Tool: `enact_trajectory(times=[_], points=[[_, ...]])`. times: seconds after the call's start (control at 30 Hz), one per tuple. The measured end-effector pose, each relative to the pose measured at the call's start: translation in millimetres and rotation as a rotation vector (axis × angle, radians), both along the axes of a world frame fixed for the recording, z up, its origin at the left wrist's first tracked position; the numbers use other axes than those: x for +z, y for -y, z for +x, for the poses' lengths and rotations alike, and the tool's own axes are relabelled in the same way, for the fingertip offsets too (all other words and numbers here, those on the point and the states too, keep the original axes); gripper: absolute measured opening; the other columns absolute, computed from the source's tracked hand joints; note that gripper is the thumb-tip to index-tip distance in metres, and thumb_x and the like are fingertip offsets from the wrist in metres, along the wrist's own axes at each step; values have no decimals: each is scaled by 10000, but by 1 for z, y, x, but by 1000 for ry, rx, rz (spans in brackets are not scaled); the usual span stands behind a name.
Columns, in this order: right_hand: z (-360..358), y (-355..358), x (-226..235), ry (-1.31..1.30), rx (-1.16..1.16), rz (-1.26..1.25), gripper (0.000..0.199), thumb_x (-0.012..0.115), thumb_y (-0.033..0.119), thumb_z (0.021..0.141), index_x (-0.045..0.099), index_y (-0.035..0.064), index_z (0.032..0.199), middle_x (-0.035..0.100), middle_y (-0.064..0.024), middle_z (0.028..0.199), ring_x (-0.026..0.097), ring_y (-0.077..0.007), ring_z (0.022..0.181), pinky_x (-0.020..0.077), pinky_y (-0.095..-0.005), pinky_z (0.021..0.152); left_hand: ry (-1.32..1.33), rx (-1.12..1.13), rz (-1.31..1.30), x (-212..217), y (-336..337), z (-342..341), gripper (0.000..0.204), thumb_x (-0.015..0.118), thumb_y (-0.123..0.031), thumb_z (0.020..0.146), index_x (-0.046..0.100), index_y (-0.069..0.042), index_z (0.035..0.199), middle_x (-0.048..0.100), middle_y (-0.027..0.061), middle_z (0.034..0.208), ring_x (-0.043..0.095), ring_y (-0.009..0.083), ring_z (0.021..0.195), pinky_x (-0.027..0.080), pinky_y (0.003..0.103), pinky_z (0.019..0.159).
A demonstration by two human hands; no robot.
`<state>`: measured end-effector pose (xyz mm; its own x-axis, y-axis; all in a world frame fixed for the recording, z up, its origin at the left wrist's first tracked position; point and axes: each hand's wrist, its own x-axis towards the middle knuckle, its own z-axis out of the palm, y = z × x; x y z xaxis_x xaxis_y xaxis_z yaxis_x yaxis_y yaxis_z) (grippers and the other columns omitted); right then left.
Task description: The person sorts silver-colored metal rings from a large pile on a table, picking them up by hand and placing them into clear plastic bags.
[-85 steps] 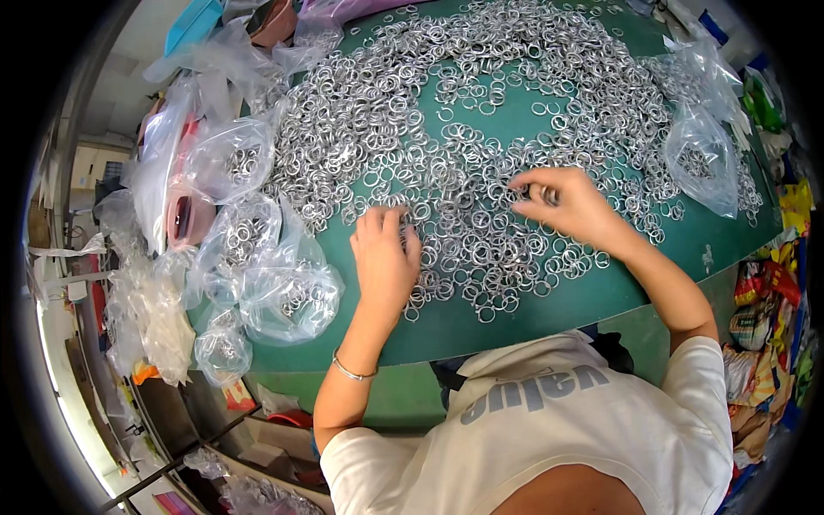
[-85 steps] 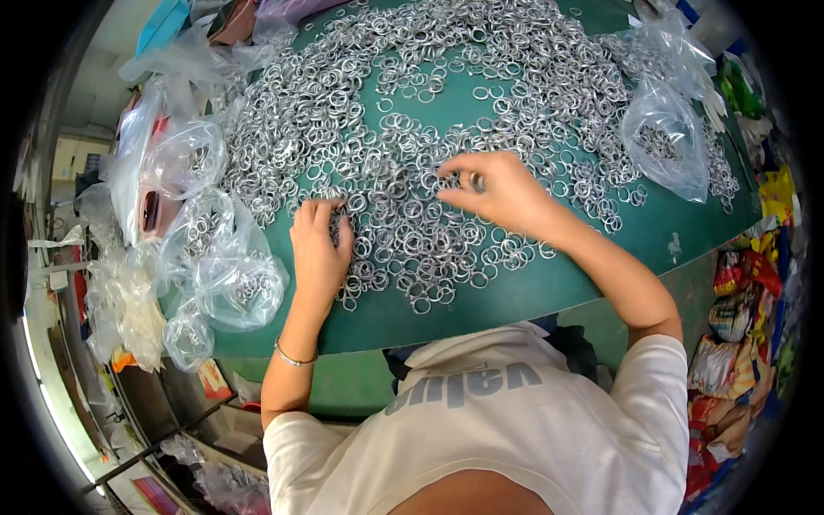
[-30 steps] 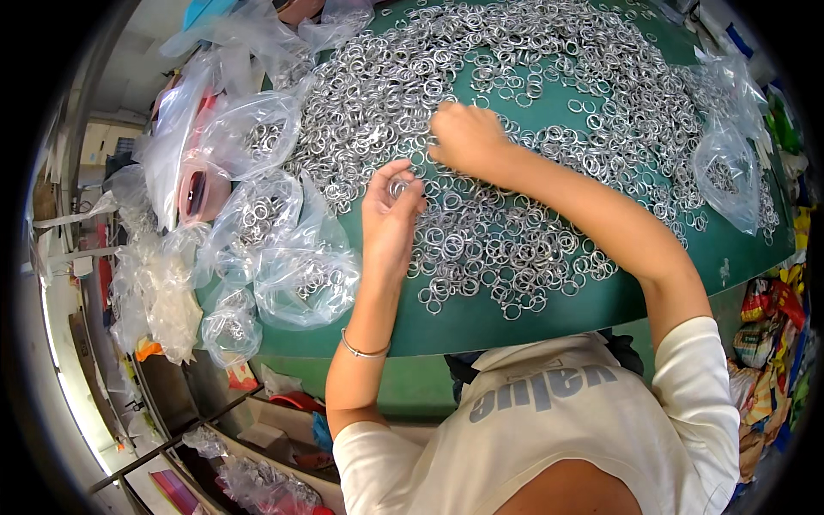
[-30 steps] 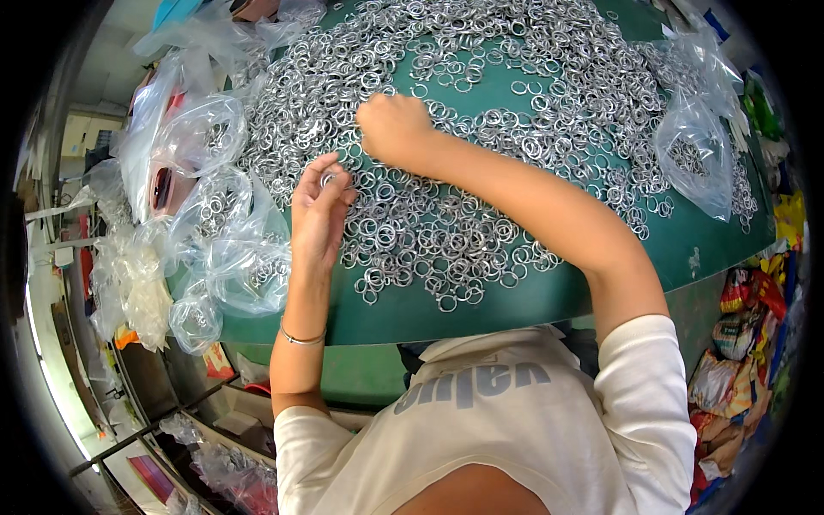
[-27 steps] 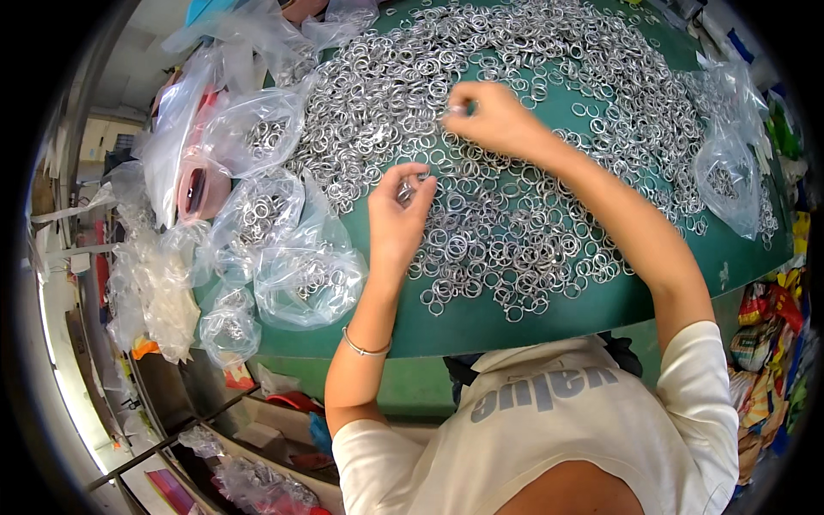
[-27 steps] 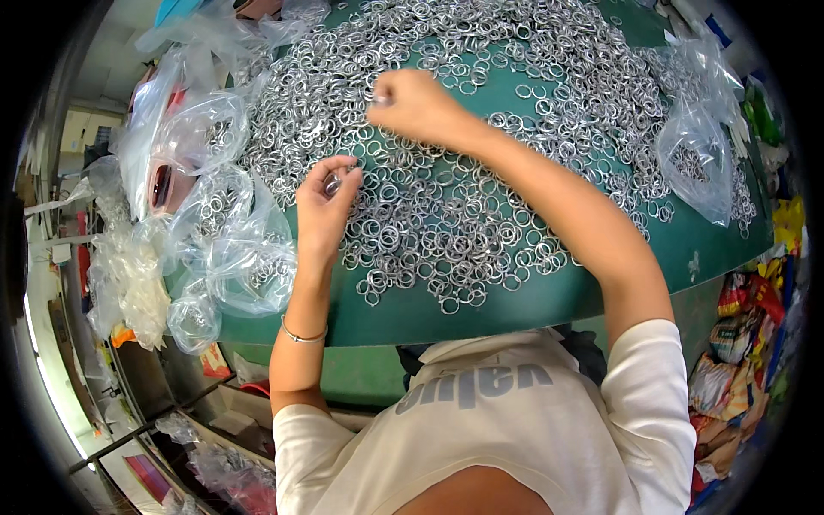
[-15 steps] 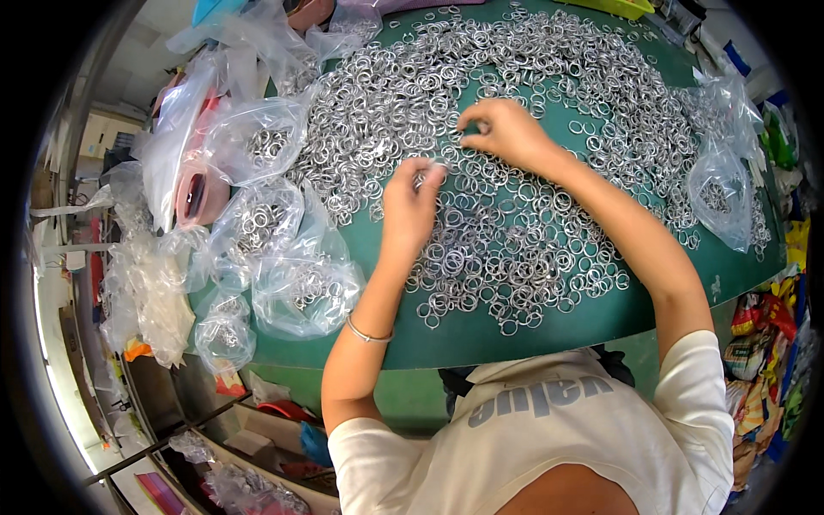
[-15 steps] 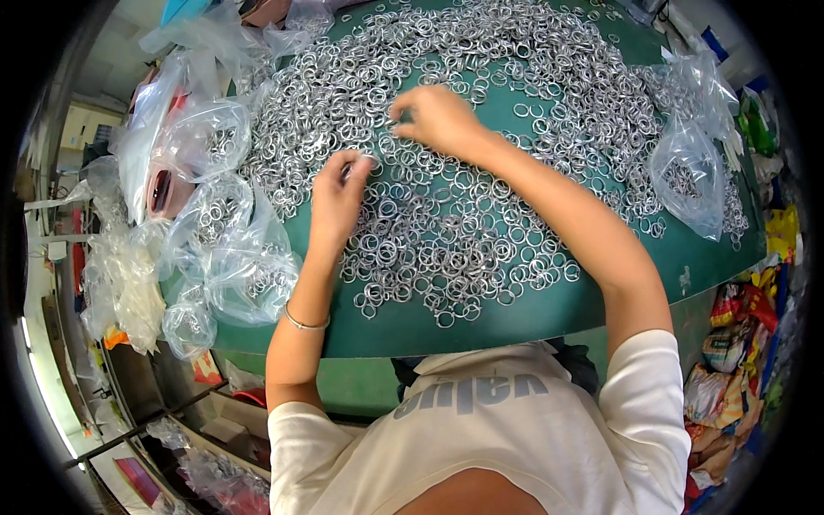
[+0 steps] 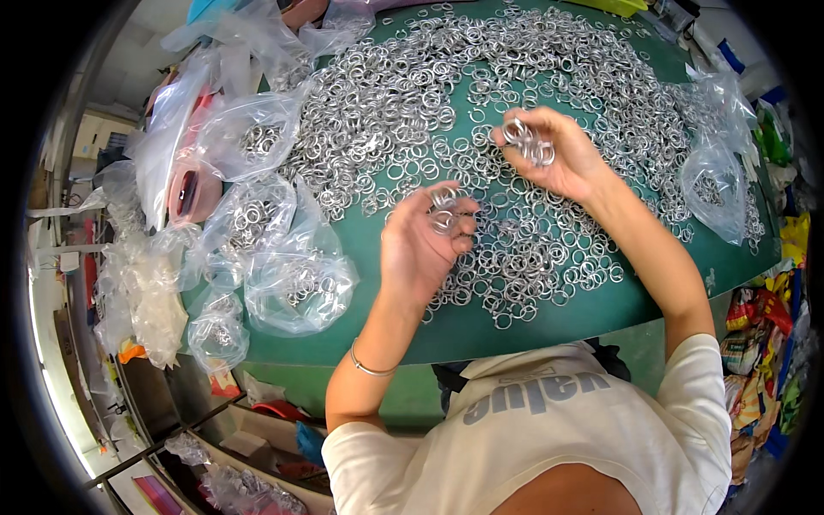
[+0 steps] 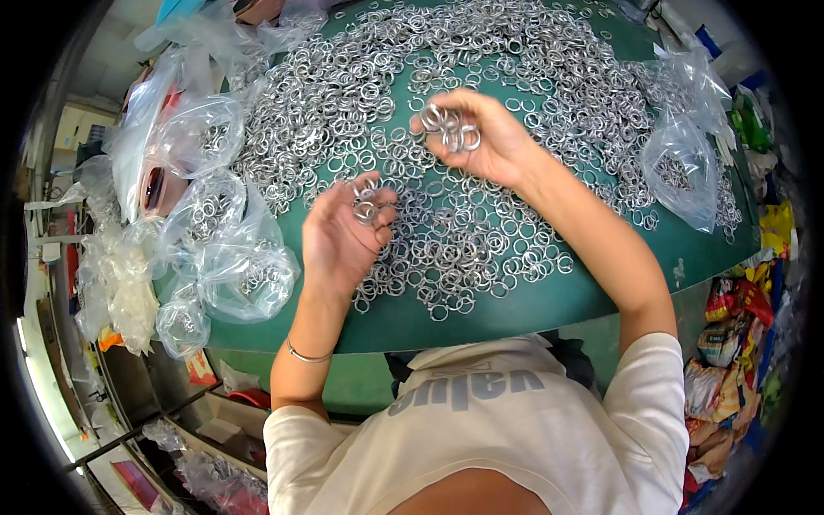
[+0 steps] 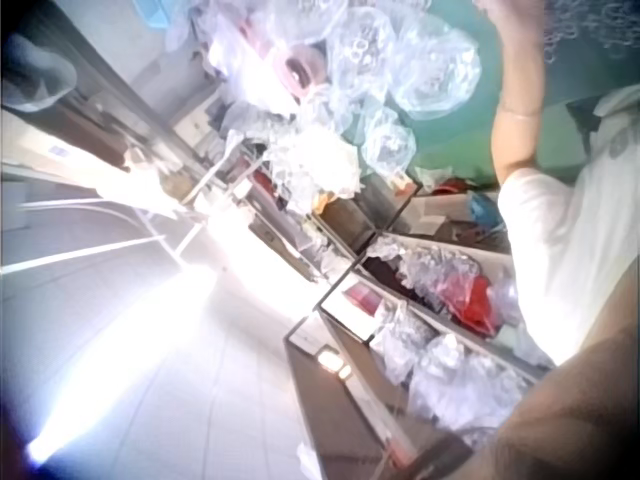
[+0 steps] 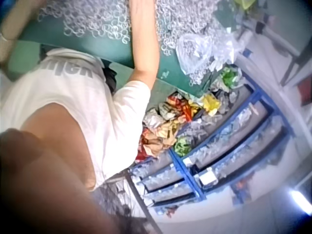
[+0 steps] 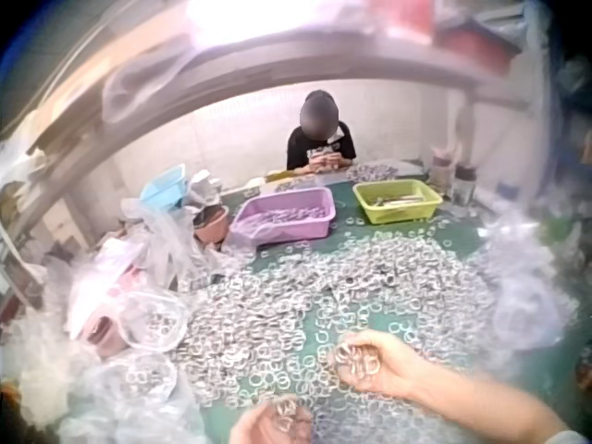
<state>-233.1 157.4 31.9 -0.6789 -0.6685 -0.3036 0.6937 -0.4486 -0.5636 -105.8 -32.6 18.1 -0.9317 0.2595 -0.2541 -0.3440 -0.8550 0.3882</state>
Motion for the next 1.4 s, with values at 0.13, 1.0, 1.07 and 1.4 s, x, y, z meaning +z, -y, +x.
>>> enact_trajectory(times=[0.13, 1.0, 1.07, 1.4], points=[[42, -3, 10, -372, -7, 123, 243, 530, 176, 866, 527, 16, 1049, 557, -87, 845, 588, -157, 666, 436, -254, 488, 141, -95, -101, 1, -39, 12, 360, 379, -282, 937, 456, -16, 1167, 542, 166, 1068, 546, 301, 1043, 479, 414, 828], [88, -59, 24, -1497, -32, 824, 71, 591, -19, 776, 576, -22, 845, 558, -117, 871, 544, -259, 826, 432, -325, 744, 106, 960, -1389, 46, 194, 28, 149, 549, -114, 876, 620, -6, 949, 608, 90, 868, 572, 183, 767, 481, 331, 687], [85, -53, 23, -1523, 27, 811, 67, 593, -11, 778, 575, -20, 842, 562, -115, 870, 542, -265, 821, 430, -332, 749, 124, 652, -2026, 33, 230, 28, 160, 549, -92, 861, 634, 15, 945, 628, 116, 873, 588, 229, 778, 475, 353, 709], [52, 132, 21, -1474, 260, 618, 253, 556, 221, 855, 611, -16, 923, 638, -188, 862, 615, -347, 810, 484, -406, 695, 157, 680, -2896, 42, 237, 36, 186, 661, -145, 750, 645, -33, 898, 636, 154, 858, 608, 326, 803, 461, 425, 686]])
